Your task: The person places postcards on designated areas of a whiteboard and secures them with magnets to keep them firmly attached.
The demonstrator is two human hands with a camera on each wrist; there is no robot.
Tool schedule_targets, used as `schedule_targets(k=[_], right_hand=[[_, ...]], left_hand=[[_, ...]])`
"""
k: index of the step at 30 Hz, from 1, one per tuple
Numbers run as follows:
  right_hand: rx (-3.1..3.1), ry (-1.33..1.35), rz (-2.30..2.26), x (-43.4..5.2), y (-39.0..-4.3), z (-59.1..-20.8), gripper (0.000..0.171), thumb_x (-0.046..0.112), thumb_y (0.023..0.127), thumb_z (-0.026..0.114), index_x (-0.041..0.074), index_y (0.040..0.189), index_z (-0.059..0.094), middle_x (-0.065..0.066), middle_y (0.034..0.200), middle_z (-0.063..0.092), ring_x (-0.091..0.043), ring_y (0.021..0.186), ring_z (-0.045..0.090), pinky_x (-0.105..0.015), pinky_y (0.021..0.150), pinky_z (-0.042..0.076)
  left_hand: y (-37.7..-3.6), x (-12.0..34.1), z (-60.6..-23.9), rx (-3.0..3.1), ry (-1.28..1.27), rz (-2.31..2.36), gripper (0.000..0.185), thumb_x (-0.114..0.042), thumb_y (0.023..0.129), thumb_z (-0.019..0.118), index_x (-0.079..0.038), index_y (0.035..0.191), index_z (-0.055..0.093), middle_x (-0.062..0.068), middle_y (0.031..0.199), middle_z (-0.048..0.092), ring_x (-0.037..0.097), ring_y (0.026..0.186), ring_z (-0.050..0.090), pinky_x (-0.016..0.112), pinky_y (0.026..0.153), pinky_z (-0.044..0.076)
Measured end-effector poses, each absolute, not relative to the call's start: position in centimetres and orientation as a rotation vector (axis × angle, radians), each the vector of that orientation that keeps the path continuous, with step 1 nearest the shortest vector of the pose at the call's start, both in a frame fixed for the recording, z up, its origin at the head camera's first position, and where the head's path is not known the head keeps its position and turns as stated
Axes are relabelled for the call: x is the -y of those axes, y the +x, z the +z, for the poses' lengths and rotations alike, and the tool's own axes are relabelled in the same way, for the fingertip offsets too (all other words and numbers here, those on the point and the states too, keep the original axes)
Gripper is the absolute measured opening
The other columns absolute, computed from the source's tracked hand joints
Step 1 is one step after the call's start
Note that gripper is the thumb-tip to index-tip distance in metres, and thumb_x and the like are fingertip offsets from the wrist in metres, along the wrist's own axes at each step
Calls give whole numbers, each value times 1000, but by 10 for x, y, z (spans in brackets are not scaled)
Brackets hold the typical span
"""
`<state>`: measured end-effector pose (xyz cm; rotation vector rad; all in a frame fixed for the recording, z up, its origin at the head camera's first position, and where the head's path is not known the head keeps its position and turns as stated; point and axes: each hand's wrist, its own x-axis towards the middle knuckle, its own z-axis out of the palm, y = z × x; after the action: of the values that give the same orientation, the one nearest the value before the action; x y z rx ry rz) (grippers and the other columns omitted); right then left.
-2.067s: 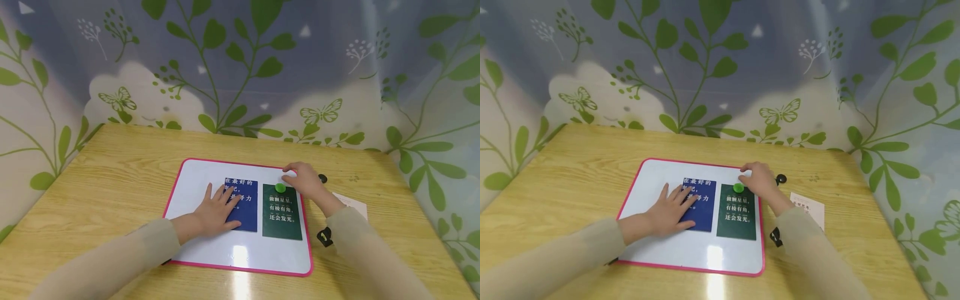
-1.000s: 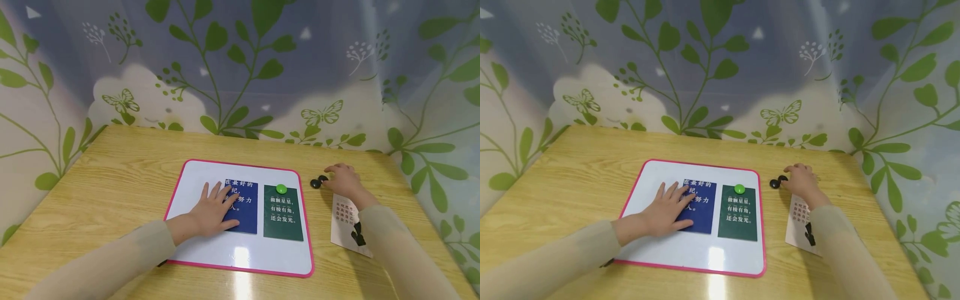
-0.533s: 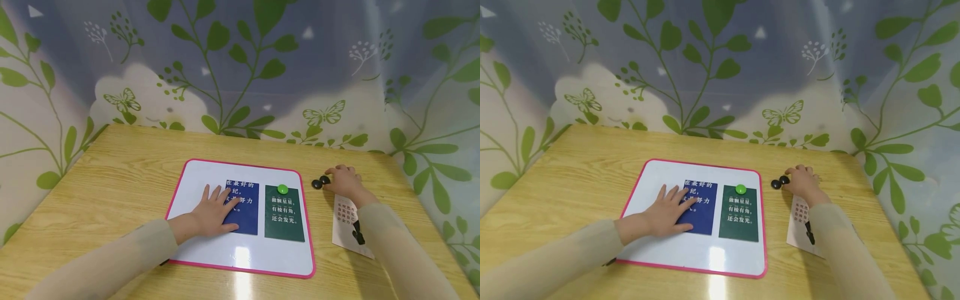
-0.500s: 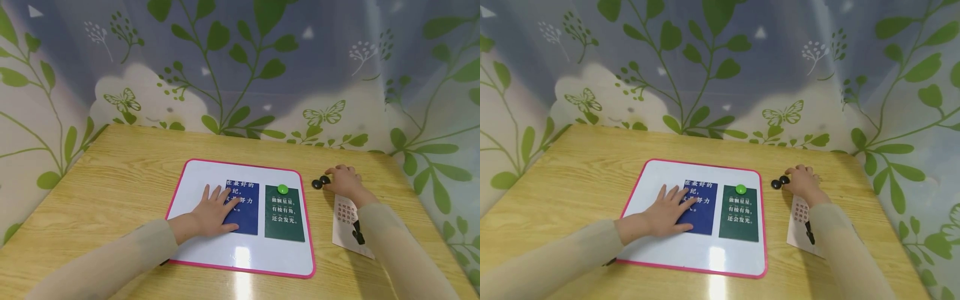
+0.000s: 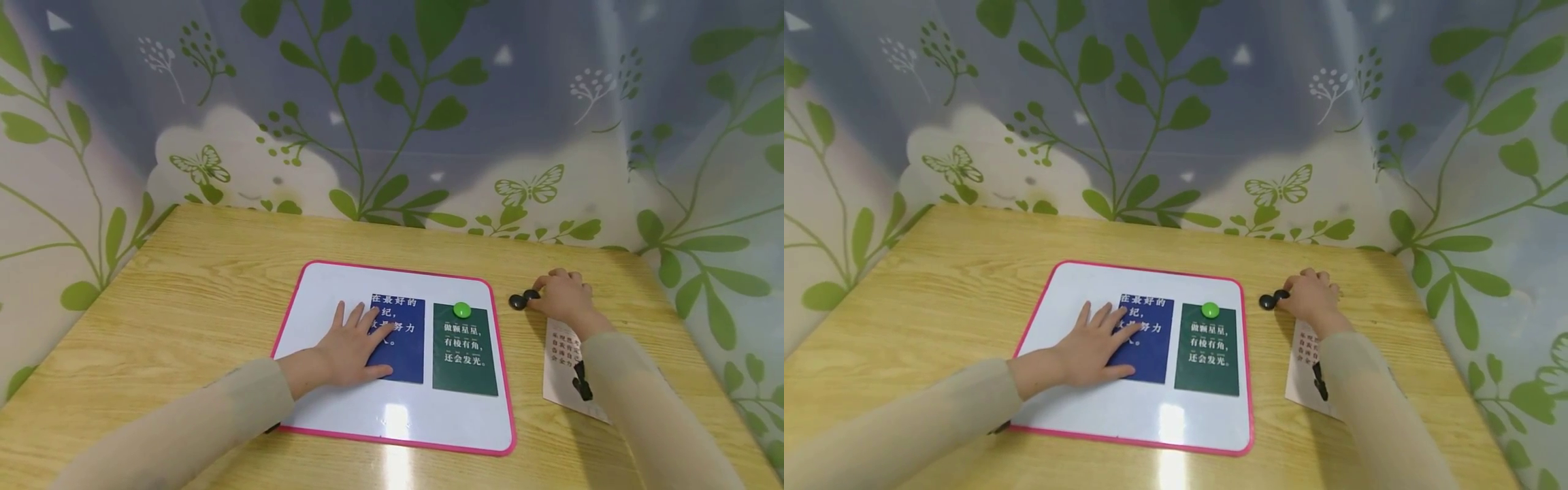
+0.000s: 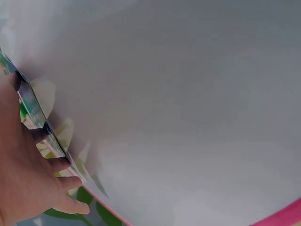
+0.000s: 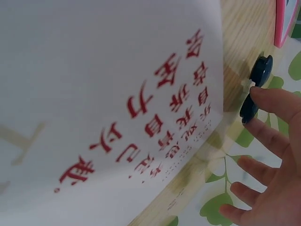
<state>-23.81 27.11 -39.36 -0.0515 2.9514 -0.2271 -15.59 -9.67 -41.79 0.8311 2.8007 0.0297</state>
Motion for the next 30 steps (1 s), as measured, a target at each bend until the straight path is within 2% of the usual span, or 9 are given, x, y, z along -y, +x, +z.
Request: schedule_targets(k=[16, 30], right_hand=[[-2993, -57, -281, -273, -238, -387, 40, 30, 84, 64, -2, 109, 63, -33, 147, 16, -58, 132, 8, -72, 100, 13], [-3023, -45, -239, -253, -236, -375, 40, 31, 85, 64, 0, 109, 64, -29, 149, 17, -55, 134, 7, -72, 102, 6]], left_hand=[[-156, 97, -416, -2786, 827, 26, 72, -63, 88, 44, -23, 147, 30, 15, 154, 24, 40, 142, 18, 64, 111, 6], [-156, 96, -414, -2779, 830, 28, 71, -62, 88, 45, -23, 146, 31, 16, 153, 25, 40, 142, 19, 64, 111, 7]])
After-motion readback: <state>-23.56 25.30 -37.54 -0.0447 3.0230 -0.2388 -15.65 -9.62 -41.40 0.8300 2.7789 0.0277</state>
